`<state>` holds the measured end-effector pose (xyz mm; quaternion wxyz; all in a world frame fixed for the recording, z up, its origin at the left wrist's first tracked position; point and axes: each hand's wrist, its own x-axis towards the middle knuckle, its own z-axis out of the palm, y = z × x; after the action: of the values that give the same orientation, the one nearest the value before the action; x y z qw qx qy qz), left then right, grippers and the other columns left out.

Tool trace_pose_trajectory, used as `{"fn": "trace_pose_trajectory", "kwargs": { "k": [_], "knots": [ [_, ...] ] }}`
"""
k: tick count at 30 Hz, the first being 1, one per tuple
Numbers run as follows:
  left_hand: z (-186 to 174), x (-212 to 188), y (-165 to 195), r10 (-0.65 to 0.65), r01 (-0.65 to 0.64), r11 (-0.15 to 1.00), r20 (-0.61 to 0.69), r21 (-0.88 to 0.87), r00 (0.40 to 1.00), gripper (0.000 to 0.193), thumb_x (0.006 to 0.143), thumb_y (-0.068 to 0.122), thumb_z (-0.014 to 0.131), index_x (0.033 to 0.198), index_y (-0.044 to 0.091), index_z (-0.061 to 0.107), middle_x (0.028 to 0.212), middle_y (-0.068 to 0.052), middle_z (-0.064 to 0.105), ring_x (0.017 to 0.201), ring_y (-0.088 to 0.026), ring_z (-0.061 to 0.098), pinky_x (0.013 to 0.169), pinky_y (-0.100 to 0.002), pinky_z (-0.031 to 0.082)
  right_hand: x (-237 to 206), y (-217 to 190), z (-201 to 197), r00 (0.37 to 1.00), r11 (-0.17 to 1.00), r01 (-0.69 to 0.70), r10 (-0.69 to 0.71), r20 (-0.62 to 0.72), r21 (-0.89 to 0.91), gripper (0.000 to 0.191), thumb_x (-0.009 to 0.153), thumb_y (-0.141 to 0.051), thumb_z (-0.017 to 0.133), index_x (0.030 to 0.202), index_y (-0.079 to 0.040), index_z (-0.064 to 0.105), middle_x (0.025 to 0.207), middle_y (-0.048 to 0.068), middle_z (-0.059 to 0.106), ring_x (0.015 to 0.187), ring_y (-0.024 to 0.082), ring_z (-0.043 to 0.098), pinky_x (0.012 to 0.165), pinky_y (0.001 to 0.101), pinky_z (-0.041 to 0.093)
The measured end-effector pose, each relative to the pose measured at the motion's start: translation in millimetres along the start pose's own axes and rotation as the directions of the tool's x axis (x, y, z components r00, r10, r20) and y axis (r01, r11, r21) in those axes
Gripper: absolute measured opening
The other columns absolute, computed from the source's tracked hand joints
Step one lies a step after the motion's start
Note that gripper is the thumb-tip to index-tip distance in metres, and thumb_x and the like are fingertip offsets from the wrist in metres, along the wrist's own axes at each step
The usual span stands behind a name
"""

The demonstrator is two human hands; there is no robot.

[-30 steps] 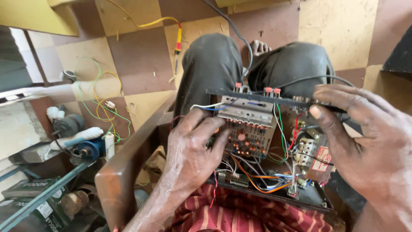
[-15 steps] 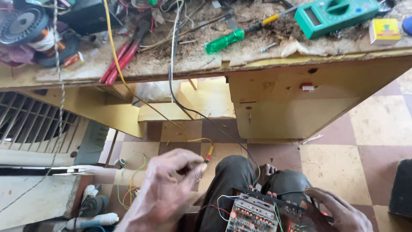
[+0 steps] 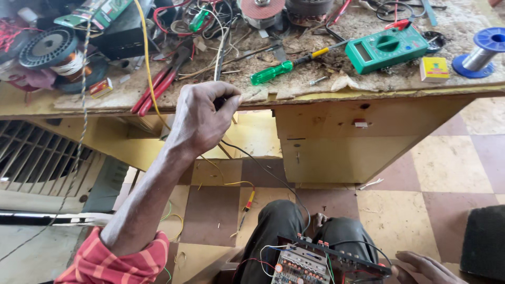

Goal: The person holds a green circuit board and manipulates multiple colored wires, then places the board into a black metal casing. They use a screwdriver to tighten screws on the casing, securing the internal components.

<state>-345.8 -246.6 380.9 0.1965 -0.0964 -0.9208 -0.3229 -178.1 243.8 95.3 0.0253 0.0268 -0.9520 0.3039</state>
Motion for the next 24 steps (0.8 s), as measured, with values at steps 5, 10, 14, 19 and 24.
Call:
{"fn": "trace_pose_trajectory", "kwargs": {
  "k": [5, 10, 14, 19, 24],
  "knots": [
    [59, 39, 1, 0.235, -0.231, 0.971, 0.078, -0.061, 0.969, 0.015, 0.091, 0.012, 0.070, 0.098, 0.002, 0.078, 0.090, -0.015, 0.077, 0.077, -0.025, 0.075, 0.074, -0.038, 0.058, 0, -53, -27, 0.992, 0.990, -0.125, 0.123, -0.032, -0.071, 0.032, 0.073, -0.028, 0.090, 0.101, -0.015, 0.080, 0.095, 0.005, 0.081, 0.090, 0.021, 0.080, 0.085, 0.0341, 0.064],
    [118, 69, 8, 0.221, -0.218, 0.974, 0.056, -0.055, 0.974, 0.023, 0.089, 0.020, 0.073, 0.102, 0.001, 0.078, 0.093, -0.020, 0.073, 0.087, -0.034, 0.072, 0.080, -0.045, 0.054, -1, -87, -38, 0.998, 0.999, -0.034, 0.033, -0.050, -0.022, 0.032, 0.072, -0.028, 0.088, 0.100, -0.018, 0.079, 0.089, 0.002, 0.081, 0.083, 0.017, 0.081, 0.076, 0.0317, 0.064],
    [137, 69, 10, 0.147, -0.148, 0.989, 0.037, 0.014, 0.988, 0.024, 0.085, 0.025, 0.076, 0.097, 0.004, 0.079, 0.095, -0.017, 0.069, 0.095, -0.035, 0.068, 0.083, -0.047, 0.052, -11, -102, -42, 0.991, 0.992, -0.128, 0.128, -0.029, -0.015, 0.030, 0.073, -0.027, 0.090, 0.100, -0.019, 0.080, 0.090, 0.001, 0.082, 0.082, 0.016, 0.081, 0.076, 0.0322, 0.064],
    [140, 66, 15, 0.130, -0.127, 0.990, -0.044, 0.060, 0.991, 0.015, 0.087, 0.019, 0.076, 0.088, 0.005, 0.077, 0.092, -0.016, 0.070, 0.092, -0.034, 0.068, 0.079, -0.047, 0.052, -20, -131, -57, 0.995, 0.995, -0.098, 0.099, -0.032, 0.015, 0.033, 0.070, -0.025, 0.090, 0.101, -0.016, 0.080, 0.094, 0.002, 0.082, 0.087, 0.017, 0.081, 0.078, 0.0326, 0.063],
    [122, 26, 17, 0.036, -0.030, 0.906, 0.008, -0.422, 0.999, 0.010, 0.104, 0.007, 0.065, 0.100, 0.002, 0.072, 0.076, -0.010, 0.071, 0.066, -0.015, 0.062, 0.059, -0.032, 0.052, -29, -149, -81, 0.973, 0.971, 0.231, -0.230, -0.026, 0.057, 0.033, 0.074, -0.010, 0.076, 0.107, -0.006, 0.073, 0.100, 0.013, 0.075, 0.087, 0.028, 0.075, 0.076, 0.0352, 0.060]
  ]
}}
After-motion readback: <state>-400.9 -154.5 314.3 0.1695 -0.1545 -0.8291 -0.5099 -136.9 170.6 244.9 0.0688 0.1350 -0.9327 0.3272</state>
